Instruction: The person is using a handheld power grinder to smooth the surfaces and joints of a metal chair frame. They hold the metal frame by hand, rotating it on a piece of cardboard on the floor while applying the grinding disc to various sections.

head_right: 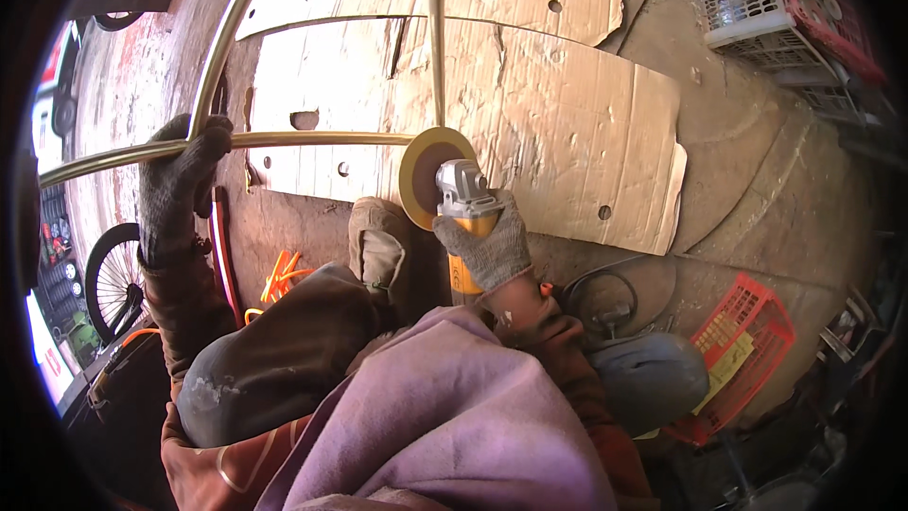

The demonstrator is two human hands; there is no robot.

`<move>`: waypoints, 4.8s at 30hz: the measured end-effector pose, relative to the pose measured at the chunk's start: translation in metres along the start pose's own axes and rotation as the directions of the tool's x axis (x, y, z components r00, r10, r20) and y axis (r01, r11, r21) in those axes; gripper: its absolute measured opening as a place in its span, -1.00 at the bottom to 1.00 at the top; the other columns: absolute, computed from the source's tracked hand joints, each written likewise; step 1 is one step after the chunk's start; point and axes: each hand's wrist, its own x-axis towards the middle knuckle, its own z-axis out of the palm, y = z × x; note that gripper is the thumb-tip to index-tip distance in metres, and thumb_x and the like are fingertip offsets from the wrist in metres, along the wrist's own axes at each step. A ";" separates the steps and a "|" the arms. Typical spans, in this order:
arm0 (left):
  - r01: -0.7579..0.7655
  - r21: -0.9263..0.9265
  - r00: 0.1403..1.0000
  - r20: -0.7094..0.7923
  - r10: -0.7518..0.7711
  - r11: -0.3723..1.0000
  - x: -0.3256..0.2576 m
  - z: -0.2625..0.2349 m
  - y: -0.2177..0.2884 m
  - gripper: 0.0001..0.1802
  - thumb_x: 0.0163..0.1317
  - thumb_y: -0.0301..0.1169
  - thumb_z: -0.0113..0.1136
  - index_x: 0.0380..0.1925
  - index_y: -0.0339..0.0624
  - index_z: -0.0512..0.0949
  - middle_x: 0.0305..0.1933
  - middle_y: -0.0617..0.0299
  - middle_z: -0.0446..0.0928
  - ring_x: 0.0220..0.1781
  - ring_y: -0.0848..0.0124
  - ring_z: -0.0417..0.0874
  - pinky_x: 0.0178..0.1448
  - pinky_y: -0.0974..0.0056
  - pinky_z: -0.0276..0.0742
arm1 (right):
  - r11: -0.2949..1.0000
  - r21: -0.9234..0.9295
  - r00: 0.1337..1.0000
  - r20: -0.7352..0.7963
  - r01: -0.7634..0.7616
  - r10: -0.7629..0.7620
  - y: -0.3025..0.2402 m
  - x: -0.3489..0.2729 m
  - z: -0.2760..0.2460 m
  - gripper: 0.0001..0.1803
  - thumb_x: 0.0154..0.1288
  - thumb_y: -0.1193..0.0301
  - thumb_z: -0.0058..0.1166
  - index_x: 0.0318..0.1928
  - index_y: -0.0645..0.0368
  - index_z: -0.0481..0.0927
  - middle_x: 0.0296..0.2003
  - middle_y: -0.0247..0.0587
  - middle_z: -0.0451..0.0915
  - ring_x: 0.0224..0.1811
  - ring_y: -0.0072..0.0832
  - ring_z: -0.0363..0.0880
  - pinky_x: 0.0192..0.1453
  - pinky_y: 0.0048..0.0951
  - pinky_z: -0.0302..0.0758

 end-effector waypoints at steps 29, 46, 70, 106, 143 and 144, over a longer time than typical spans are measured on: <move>-0.242 -0.142 0.969 0.006 0.245 0.960 -0.024 -0.003 -0.043 -0.34 0.50 0.16 -0.06 -0.22 -0.26 0.69 -0.59 0.33 0.50 -0.65 0.64 0.35 -0.58 0.44 0.21 | 0.998 0.057 0.970 0.239 0.039 -0.052 -0.035 -0.028 0.024 -0.35 0.02 0.45 0.62 0.07 0.19 0.48 -0.12 -0.21 0.69 -0.18 -0.52 0.70 -0.13 -0.42 0.70; -0.456 -0.171 0.890 -0.069 0.451 0.873 -0.031 0.007 -0.004 -0.46 0.52 -0.09 0.00 0.11 -0.38 0.63 -0.40 0.28 0.54 -0.42 0.50 0.53 -0.26 0.33 0.53 | 0.948 0.060 0.837 0.454 0.313 -0.305 -0.091 -0.059 0.047 -0.16 -0.04 0.30 0.69 0.14 0.21 0.37 -0.03 -0.13 0.67 -0.01 -0.46 0.70 0.07 -0.38 0.65; -0.483 -0.739 0.802 -0.159 0.575 0.470 -0.071 -0.116 0.092 -0.29 0.62 0.12 -0.18 -0.76 0.06 0.27 -0.78 0.45 0.05 -0.77 0.50 0.00 -0.62 0.27 0.03 | 0.926 0.257 0.808 0.460 0.275 -0.368 -0.101 -0.072 0.029 -0.33 0.04 0.26 0.60 0.06 0.24 0.47 -0.10 -0.08 0.70 -0.05 -0.42 0.71 0.04 -0.33 0.64; -0.091 -0.896 0.944 0.061 0.323 0.434 0.083 -0.125 0.110 -0.47 0.50 0.11 0.09 -0.61 0.08 0.44 -0.68 0.45 0.21 -0.70 0.43 0.16 -0.58 0.26 0.10 | 0.802 0.061 0.780 -0.286 0.594 -0.556 -0.155 -0.043 -0.179 -0.50 0.19 0.48 0.44 0.12 0.21 0.53 -0.29 -0.16 0.67 -0.46 -0.48 0.64 -0.40 -0.42 0.62; -0.043 -0.962 0.683 0.170 0.711 0.271 0.051 -0.074 0.172 -0.47 0.63 0.04 -0.20 -0.61 0.23 0.36 -0.73 0.43 0.18 -0.73 0.36 0.26 -0.64 0.18 0.13 | -0.157 -0.621 0.499 0.735 0.768 -0.459 -0.207 -0.050 0.004 -0.35 0.16 0.14 0.35 0.19 0.09 0.40 -0.17 0.03 0.61 -0.19 -0.02 0.74 -0.14 0.01 0.65; -0.065 -0.959 0.698 0.153 0.699 0.275 0.048 -0.072 0.174 -0.47 0.63 0.04 -0.20 -0.61 0.23 0.36 -0.73 0.43 0.17 -0.74 0.35 0.25 -0.65 0.18 0.13 | -0.153 -0.633 0.507 0.722 0.759 -0.471 -0.207 -0.050 0.003 -0.34 0.15 0.16 0.35 0.20 0.08 0.40 -0.17 0.03 0.62 -0.18 0.00 0.74 -0.13 0.01 0.66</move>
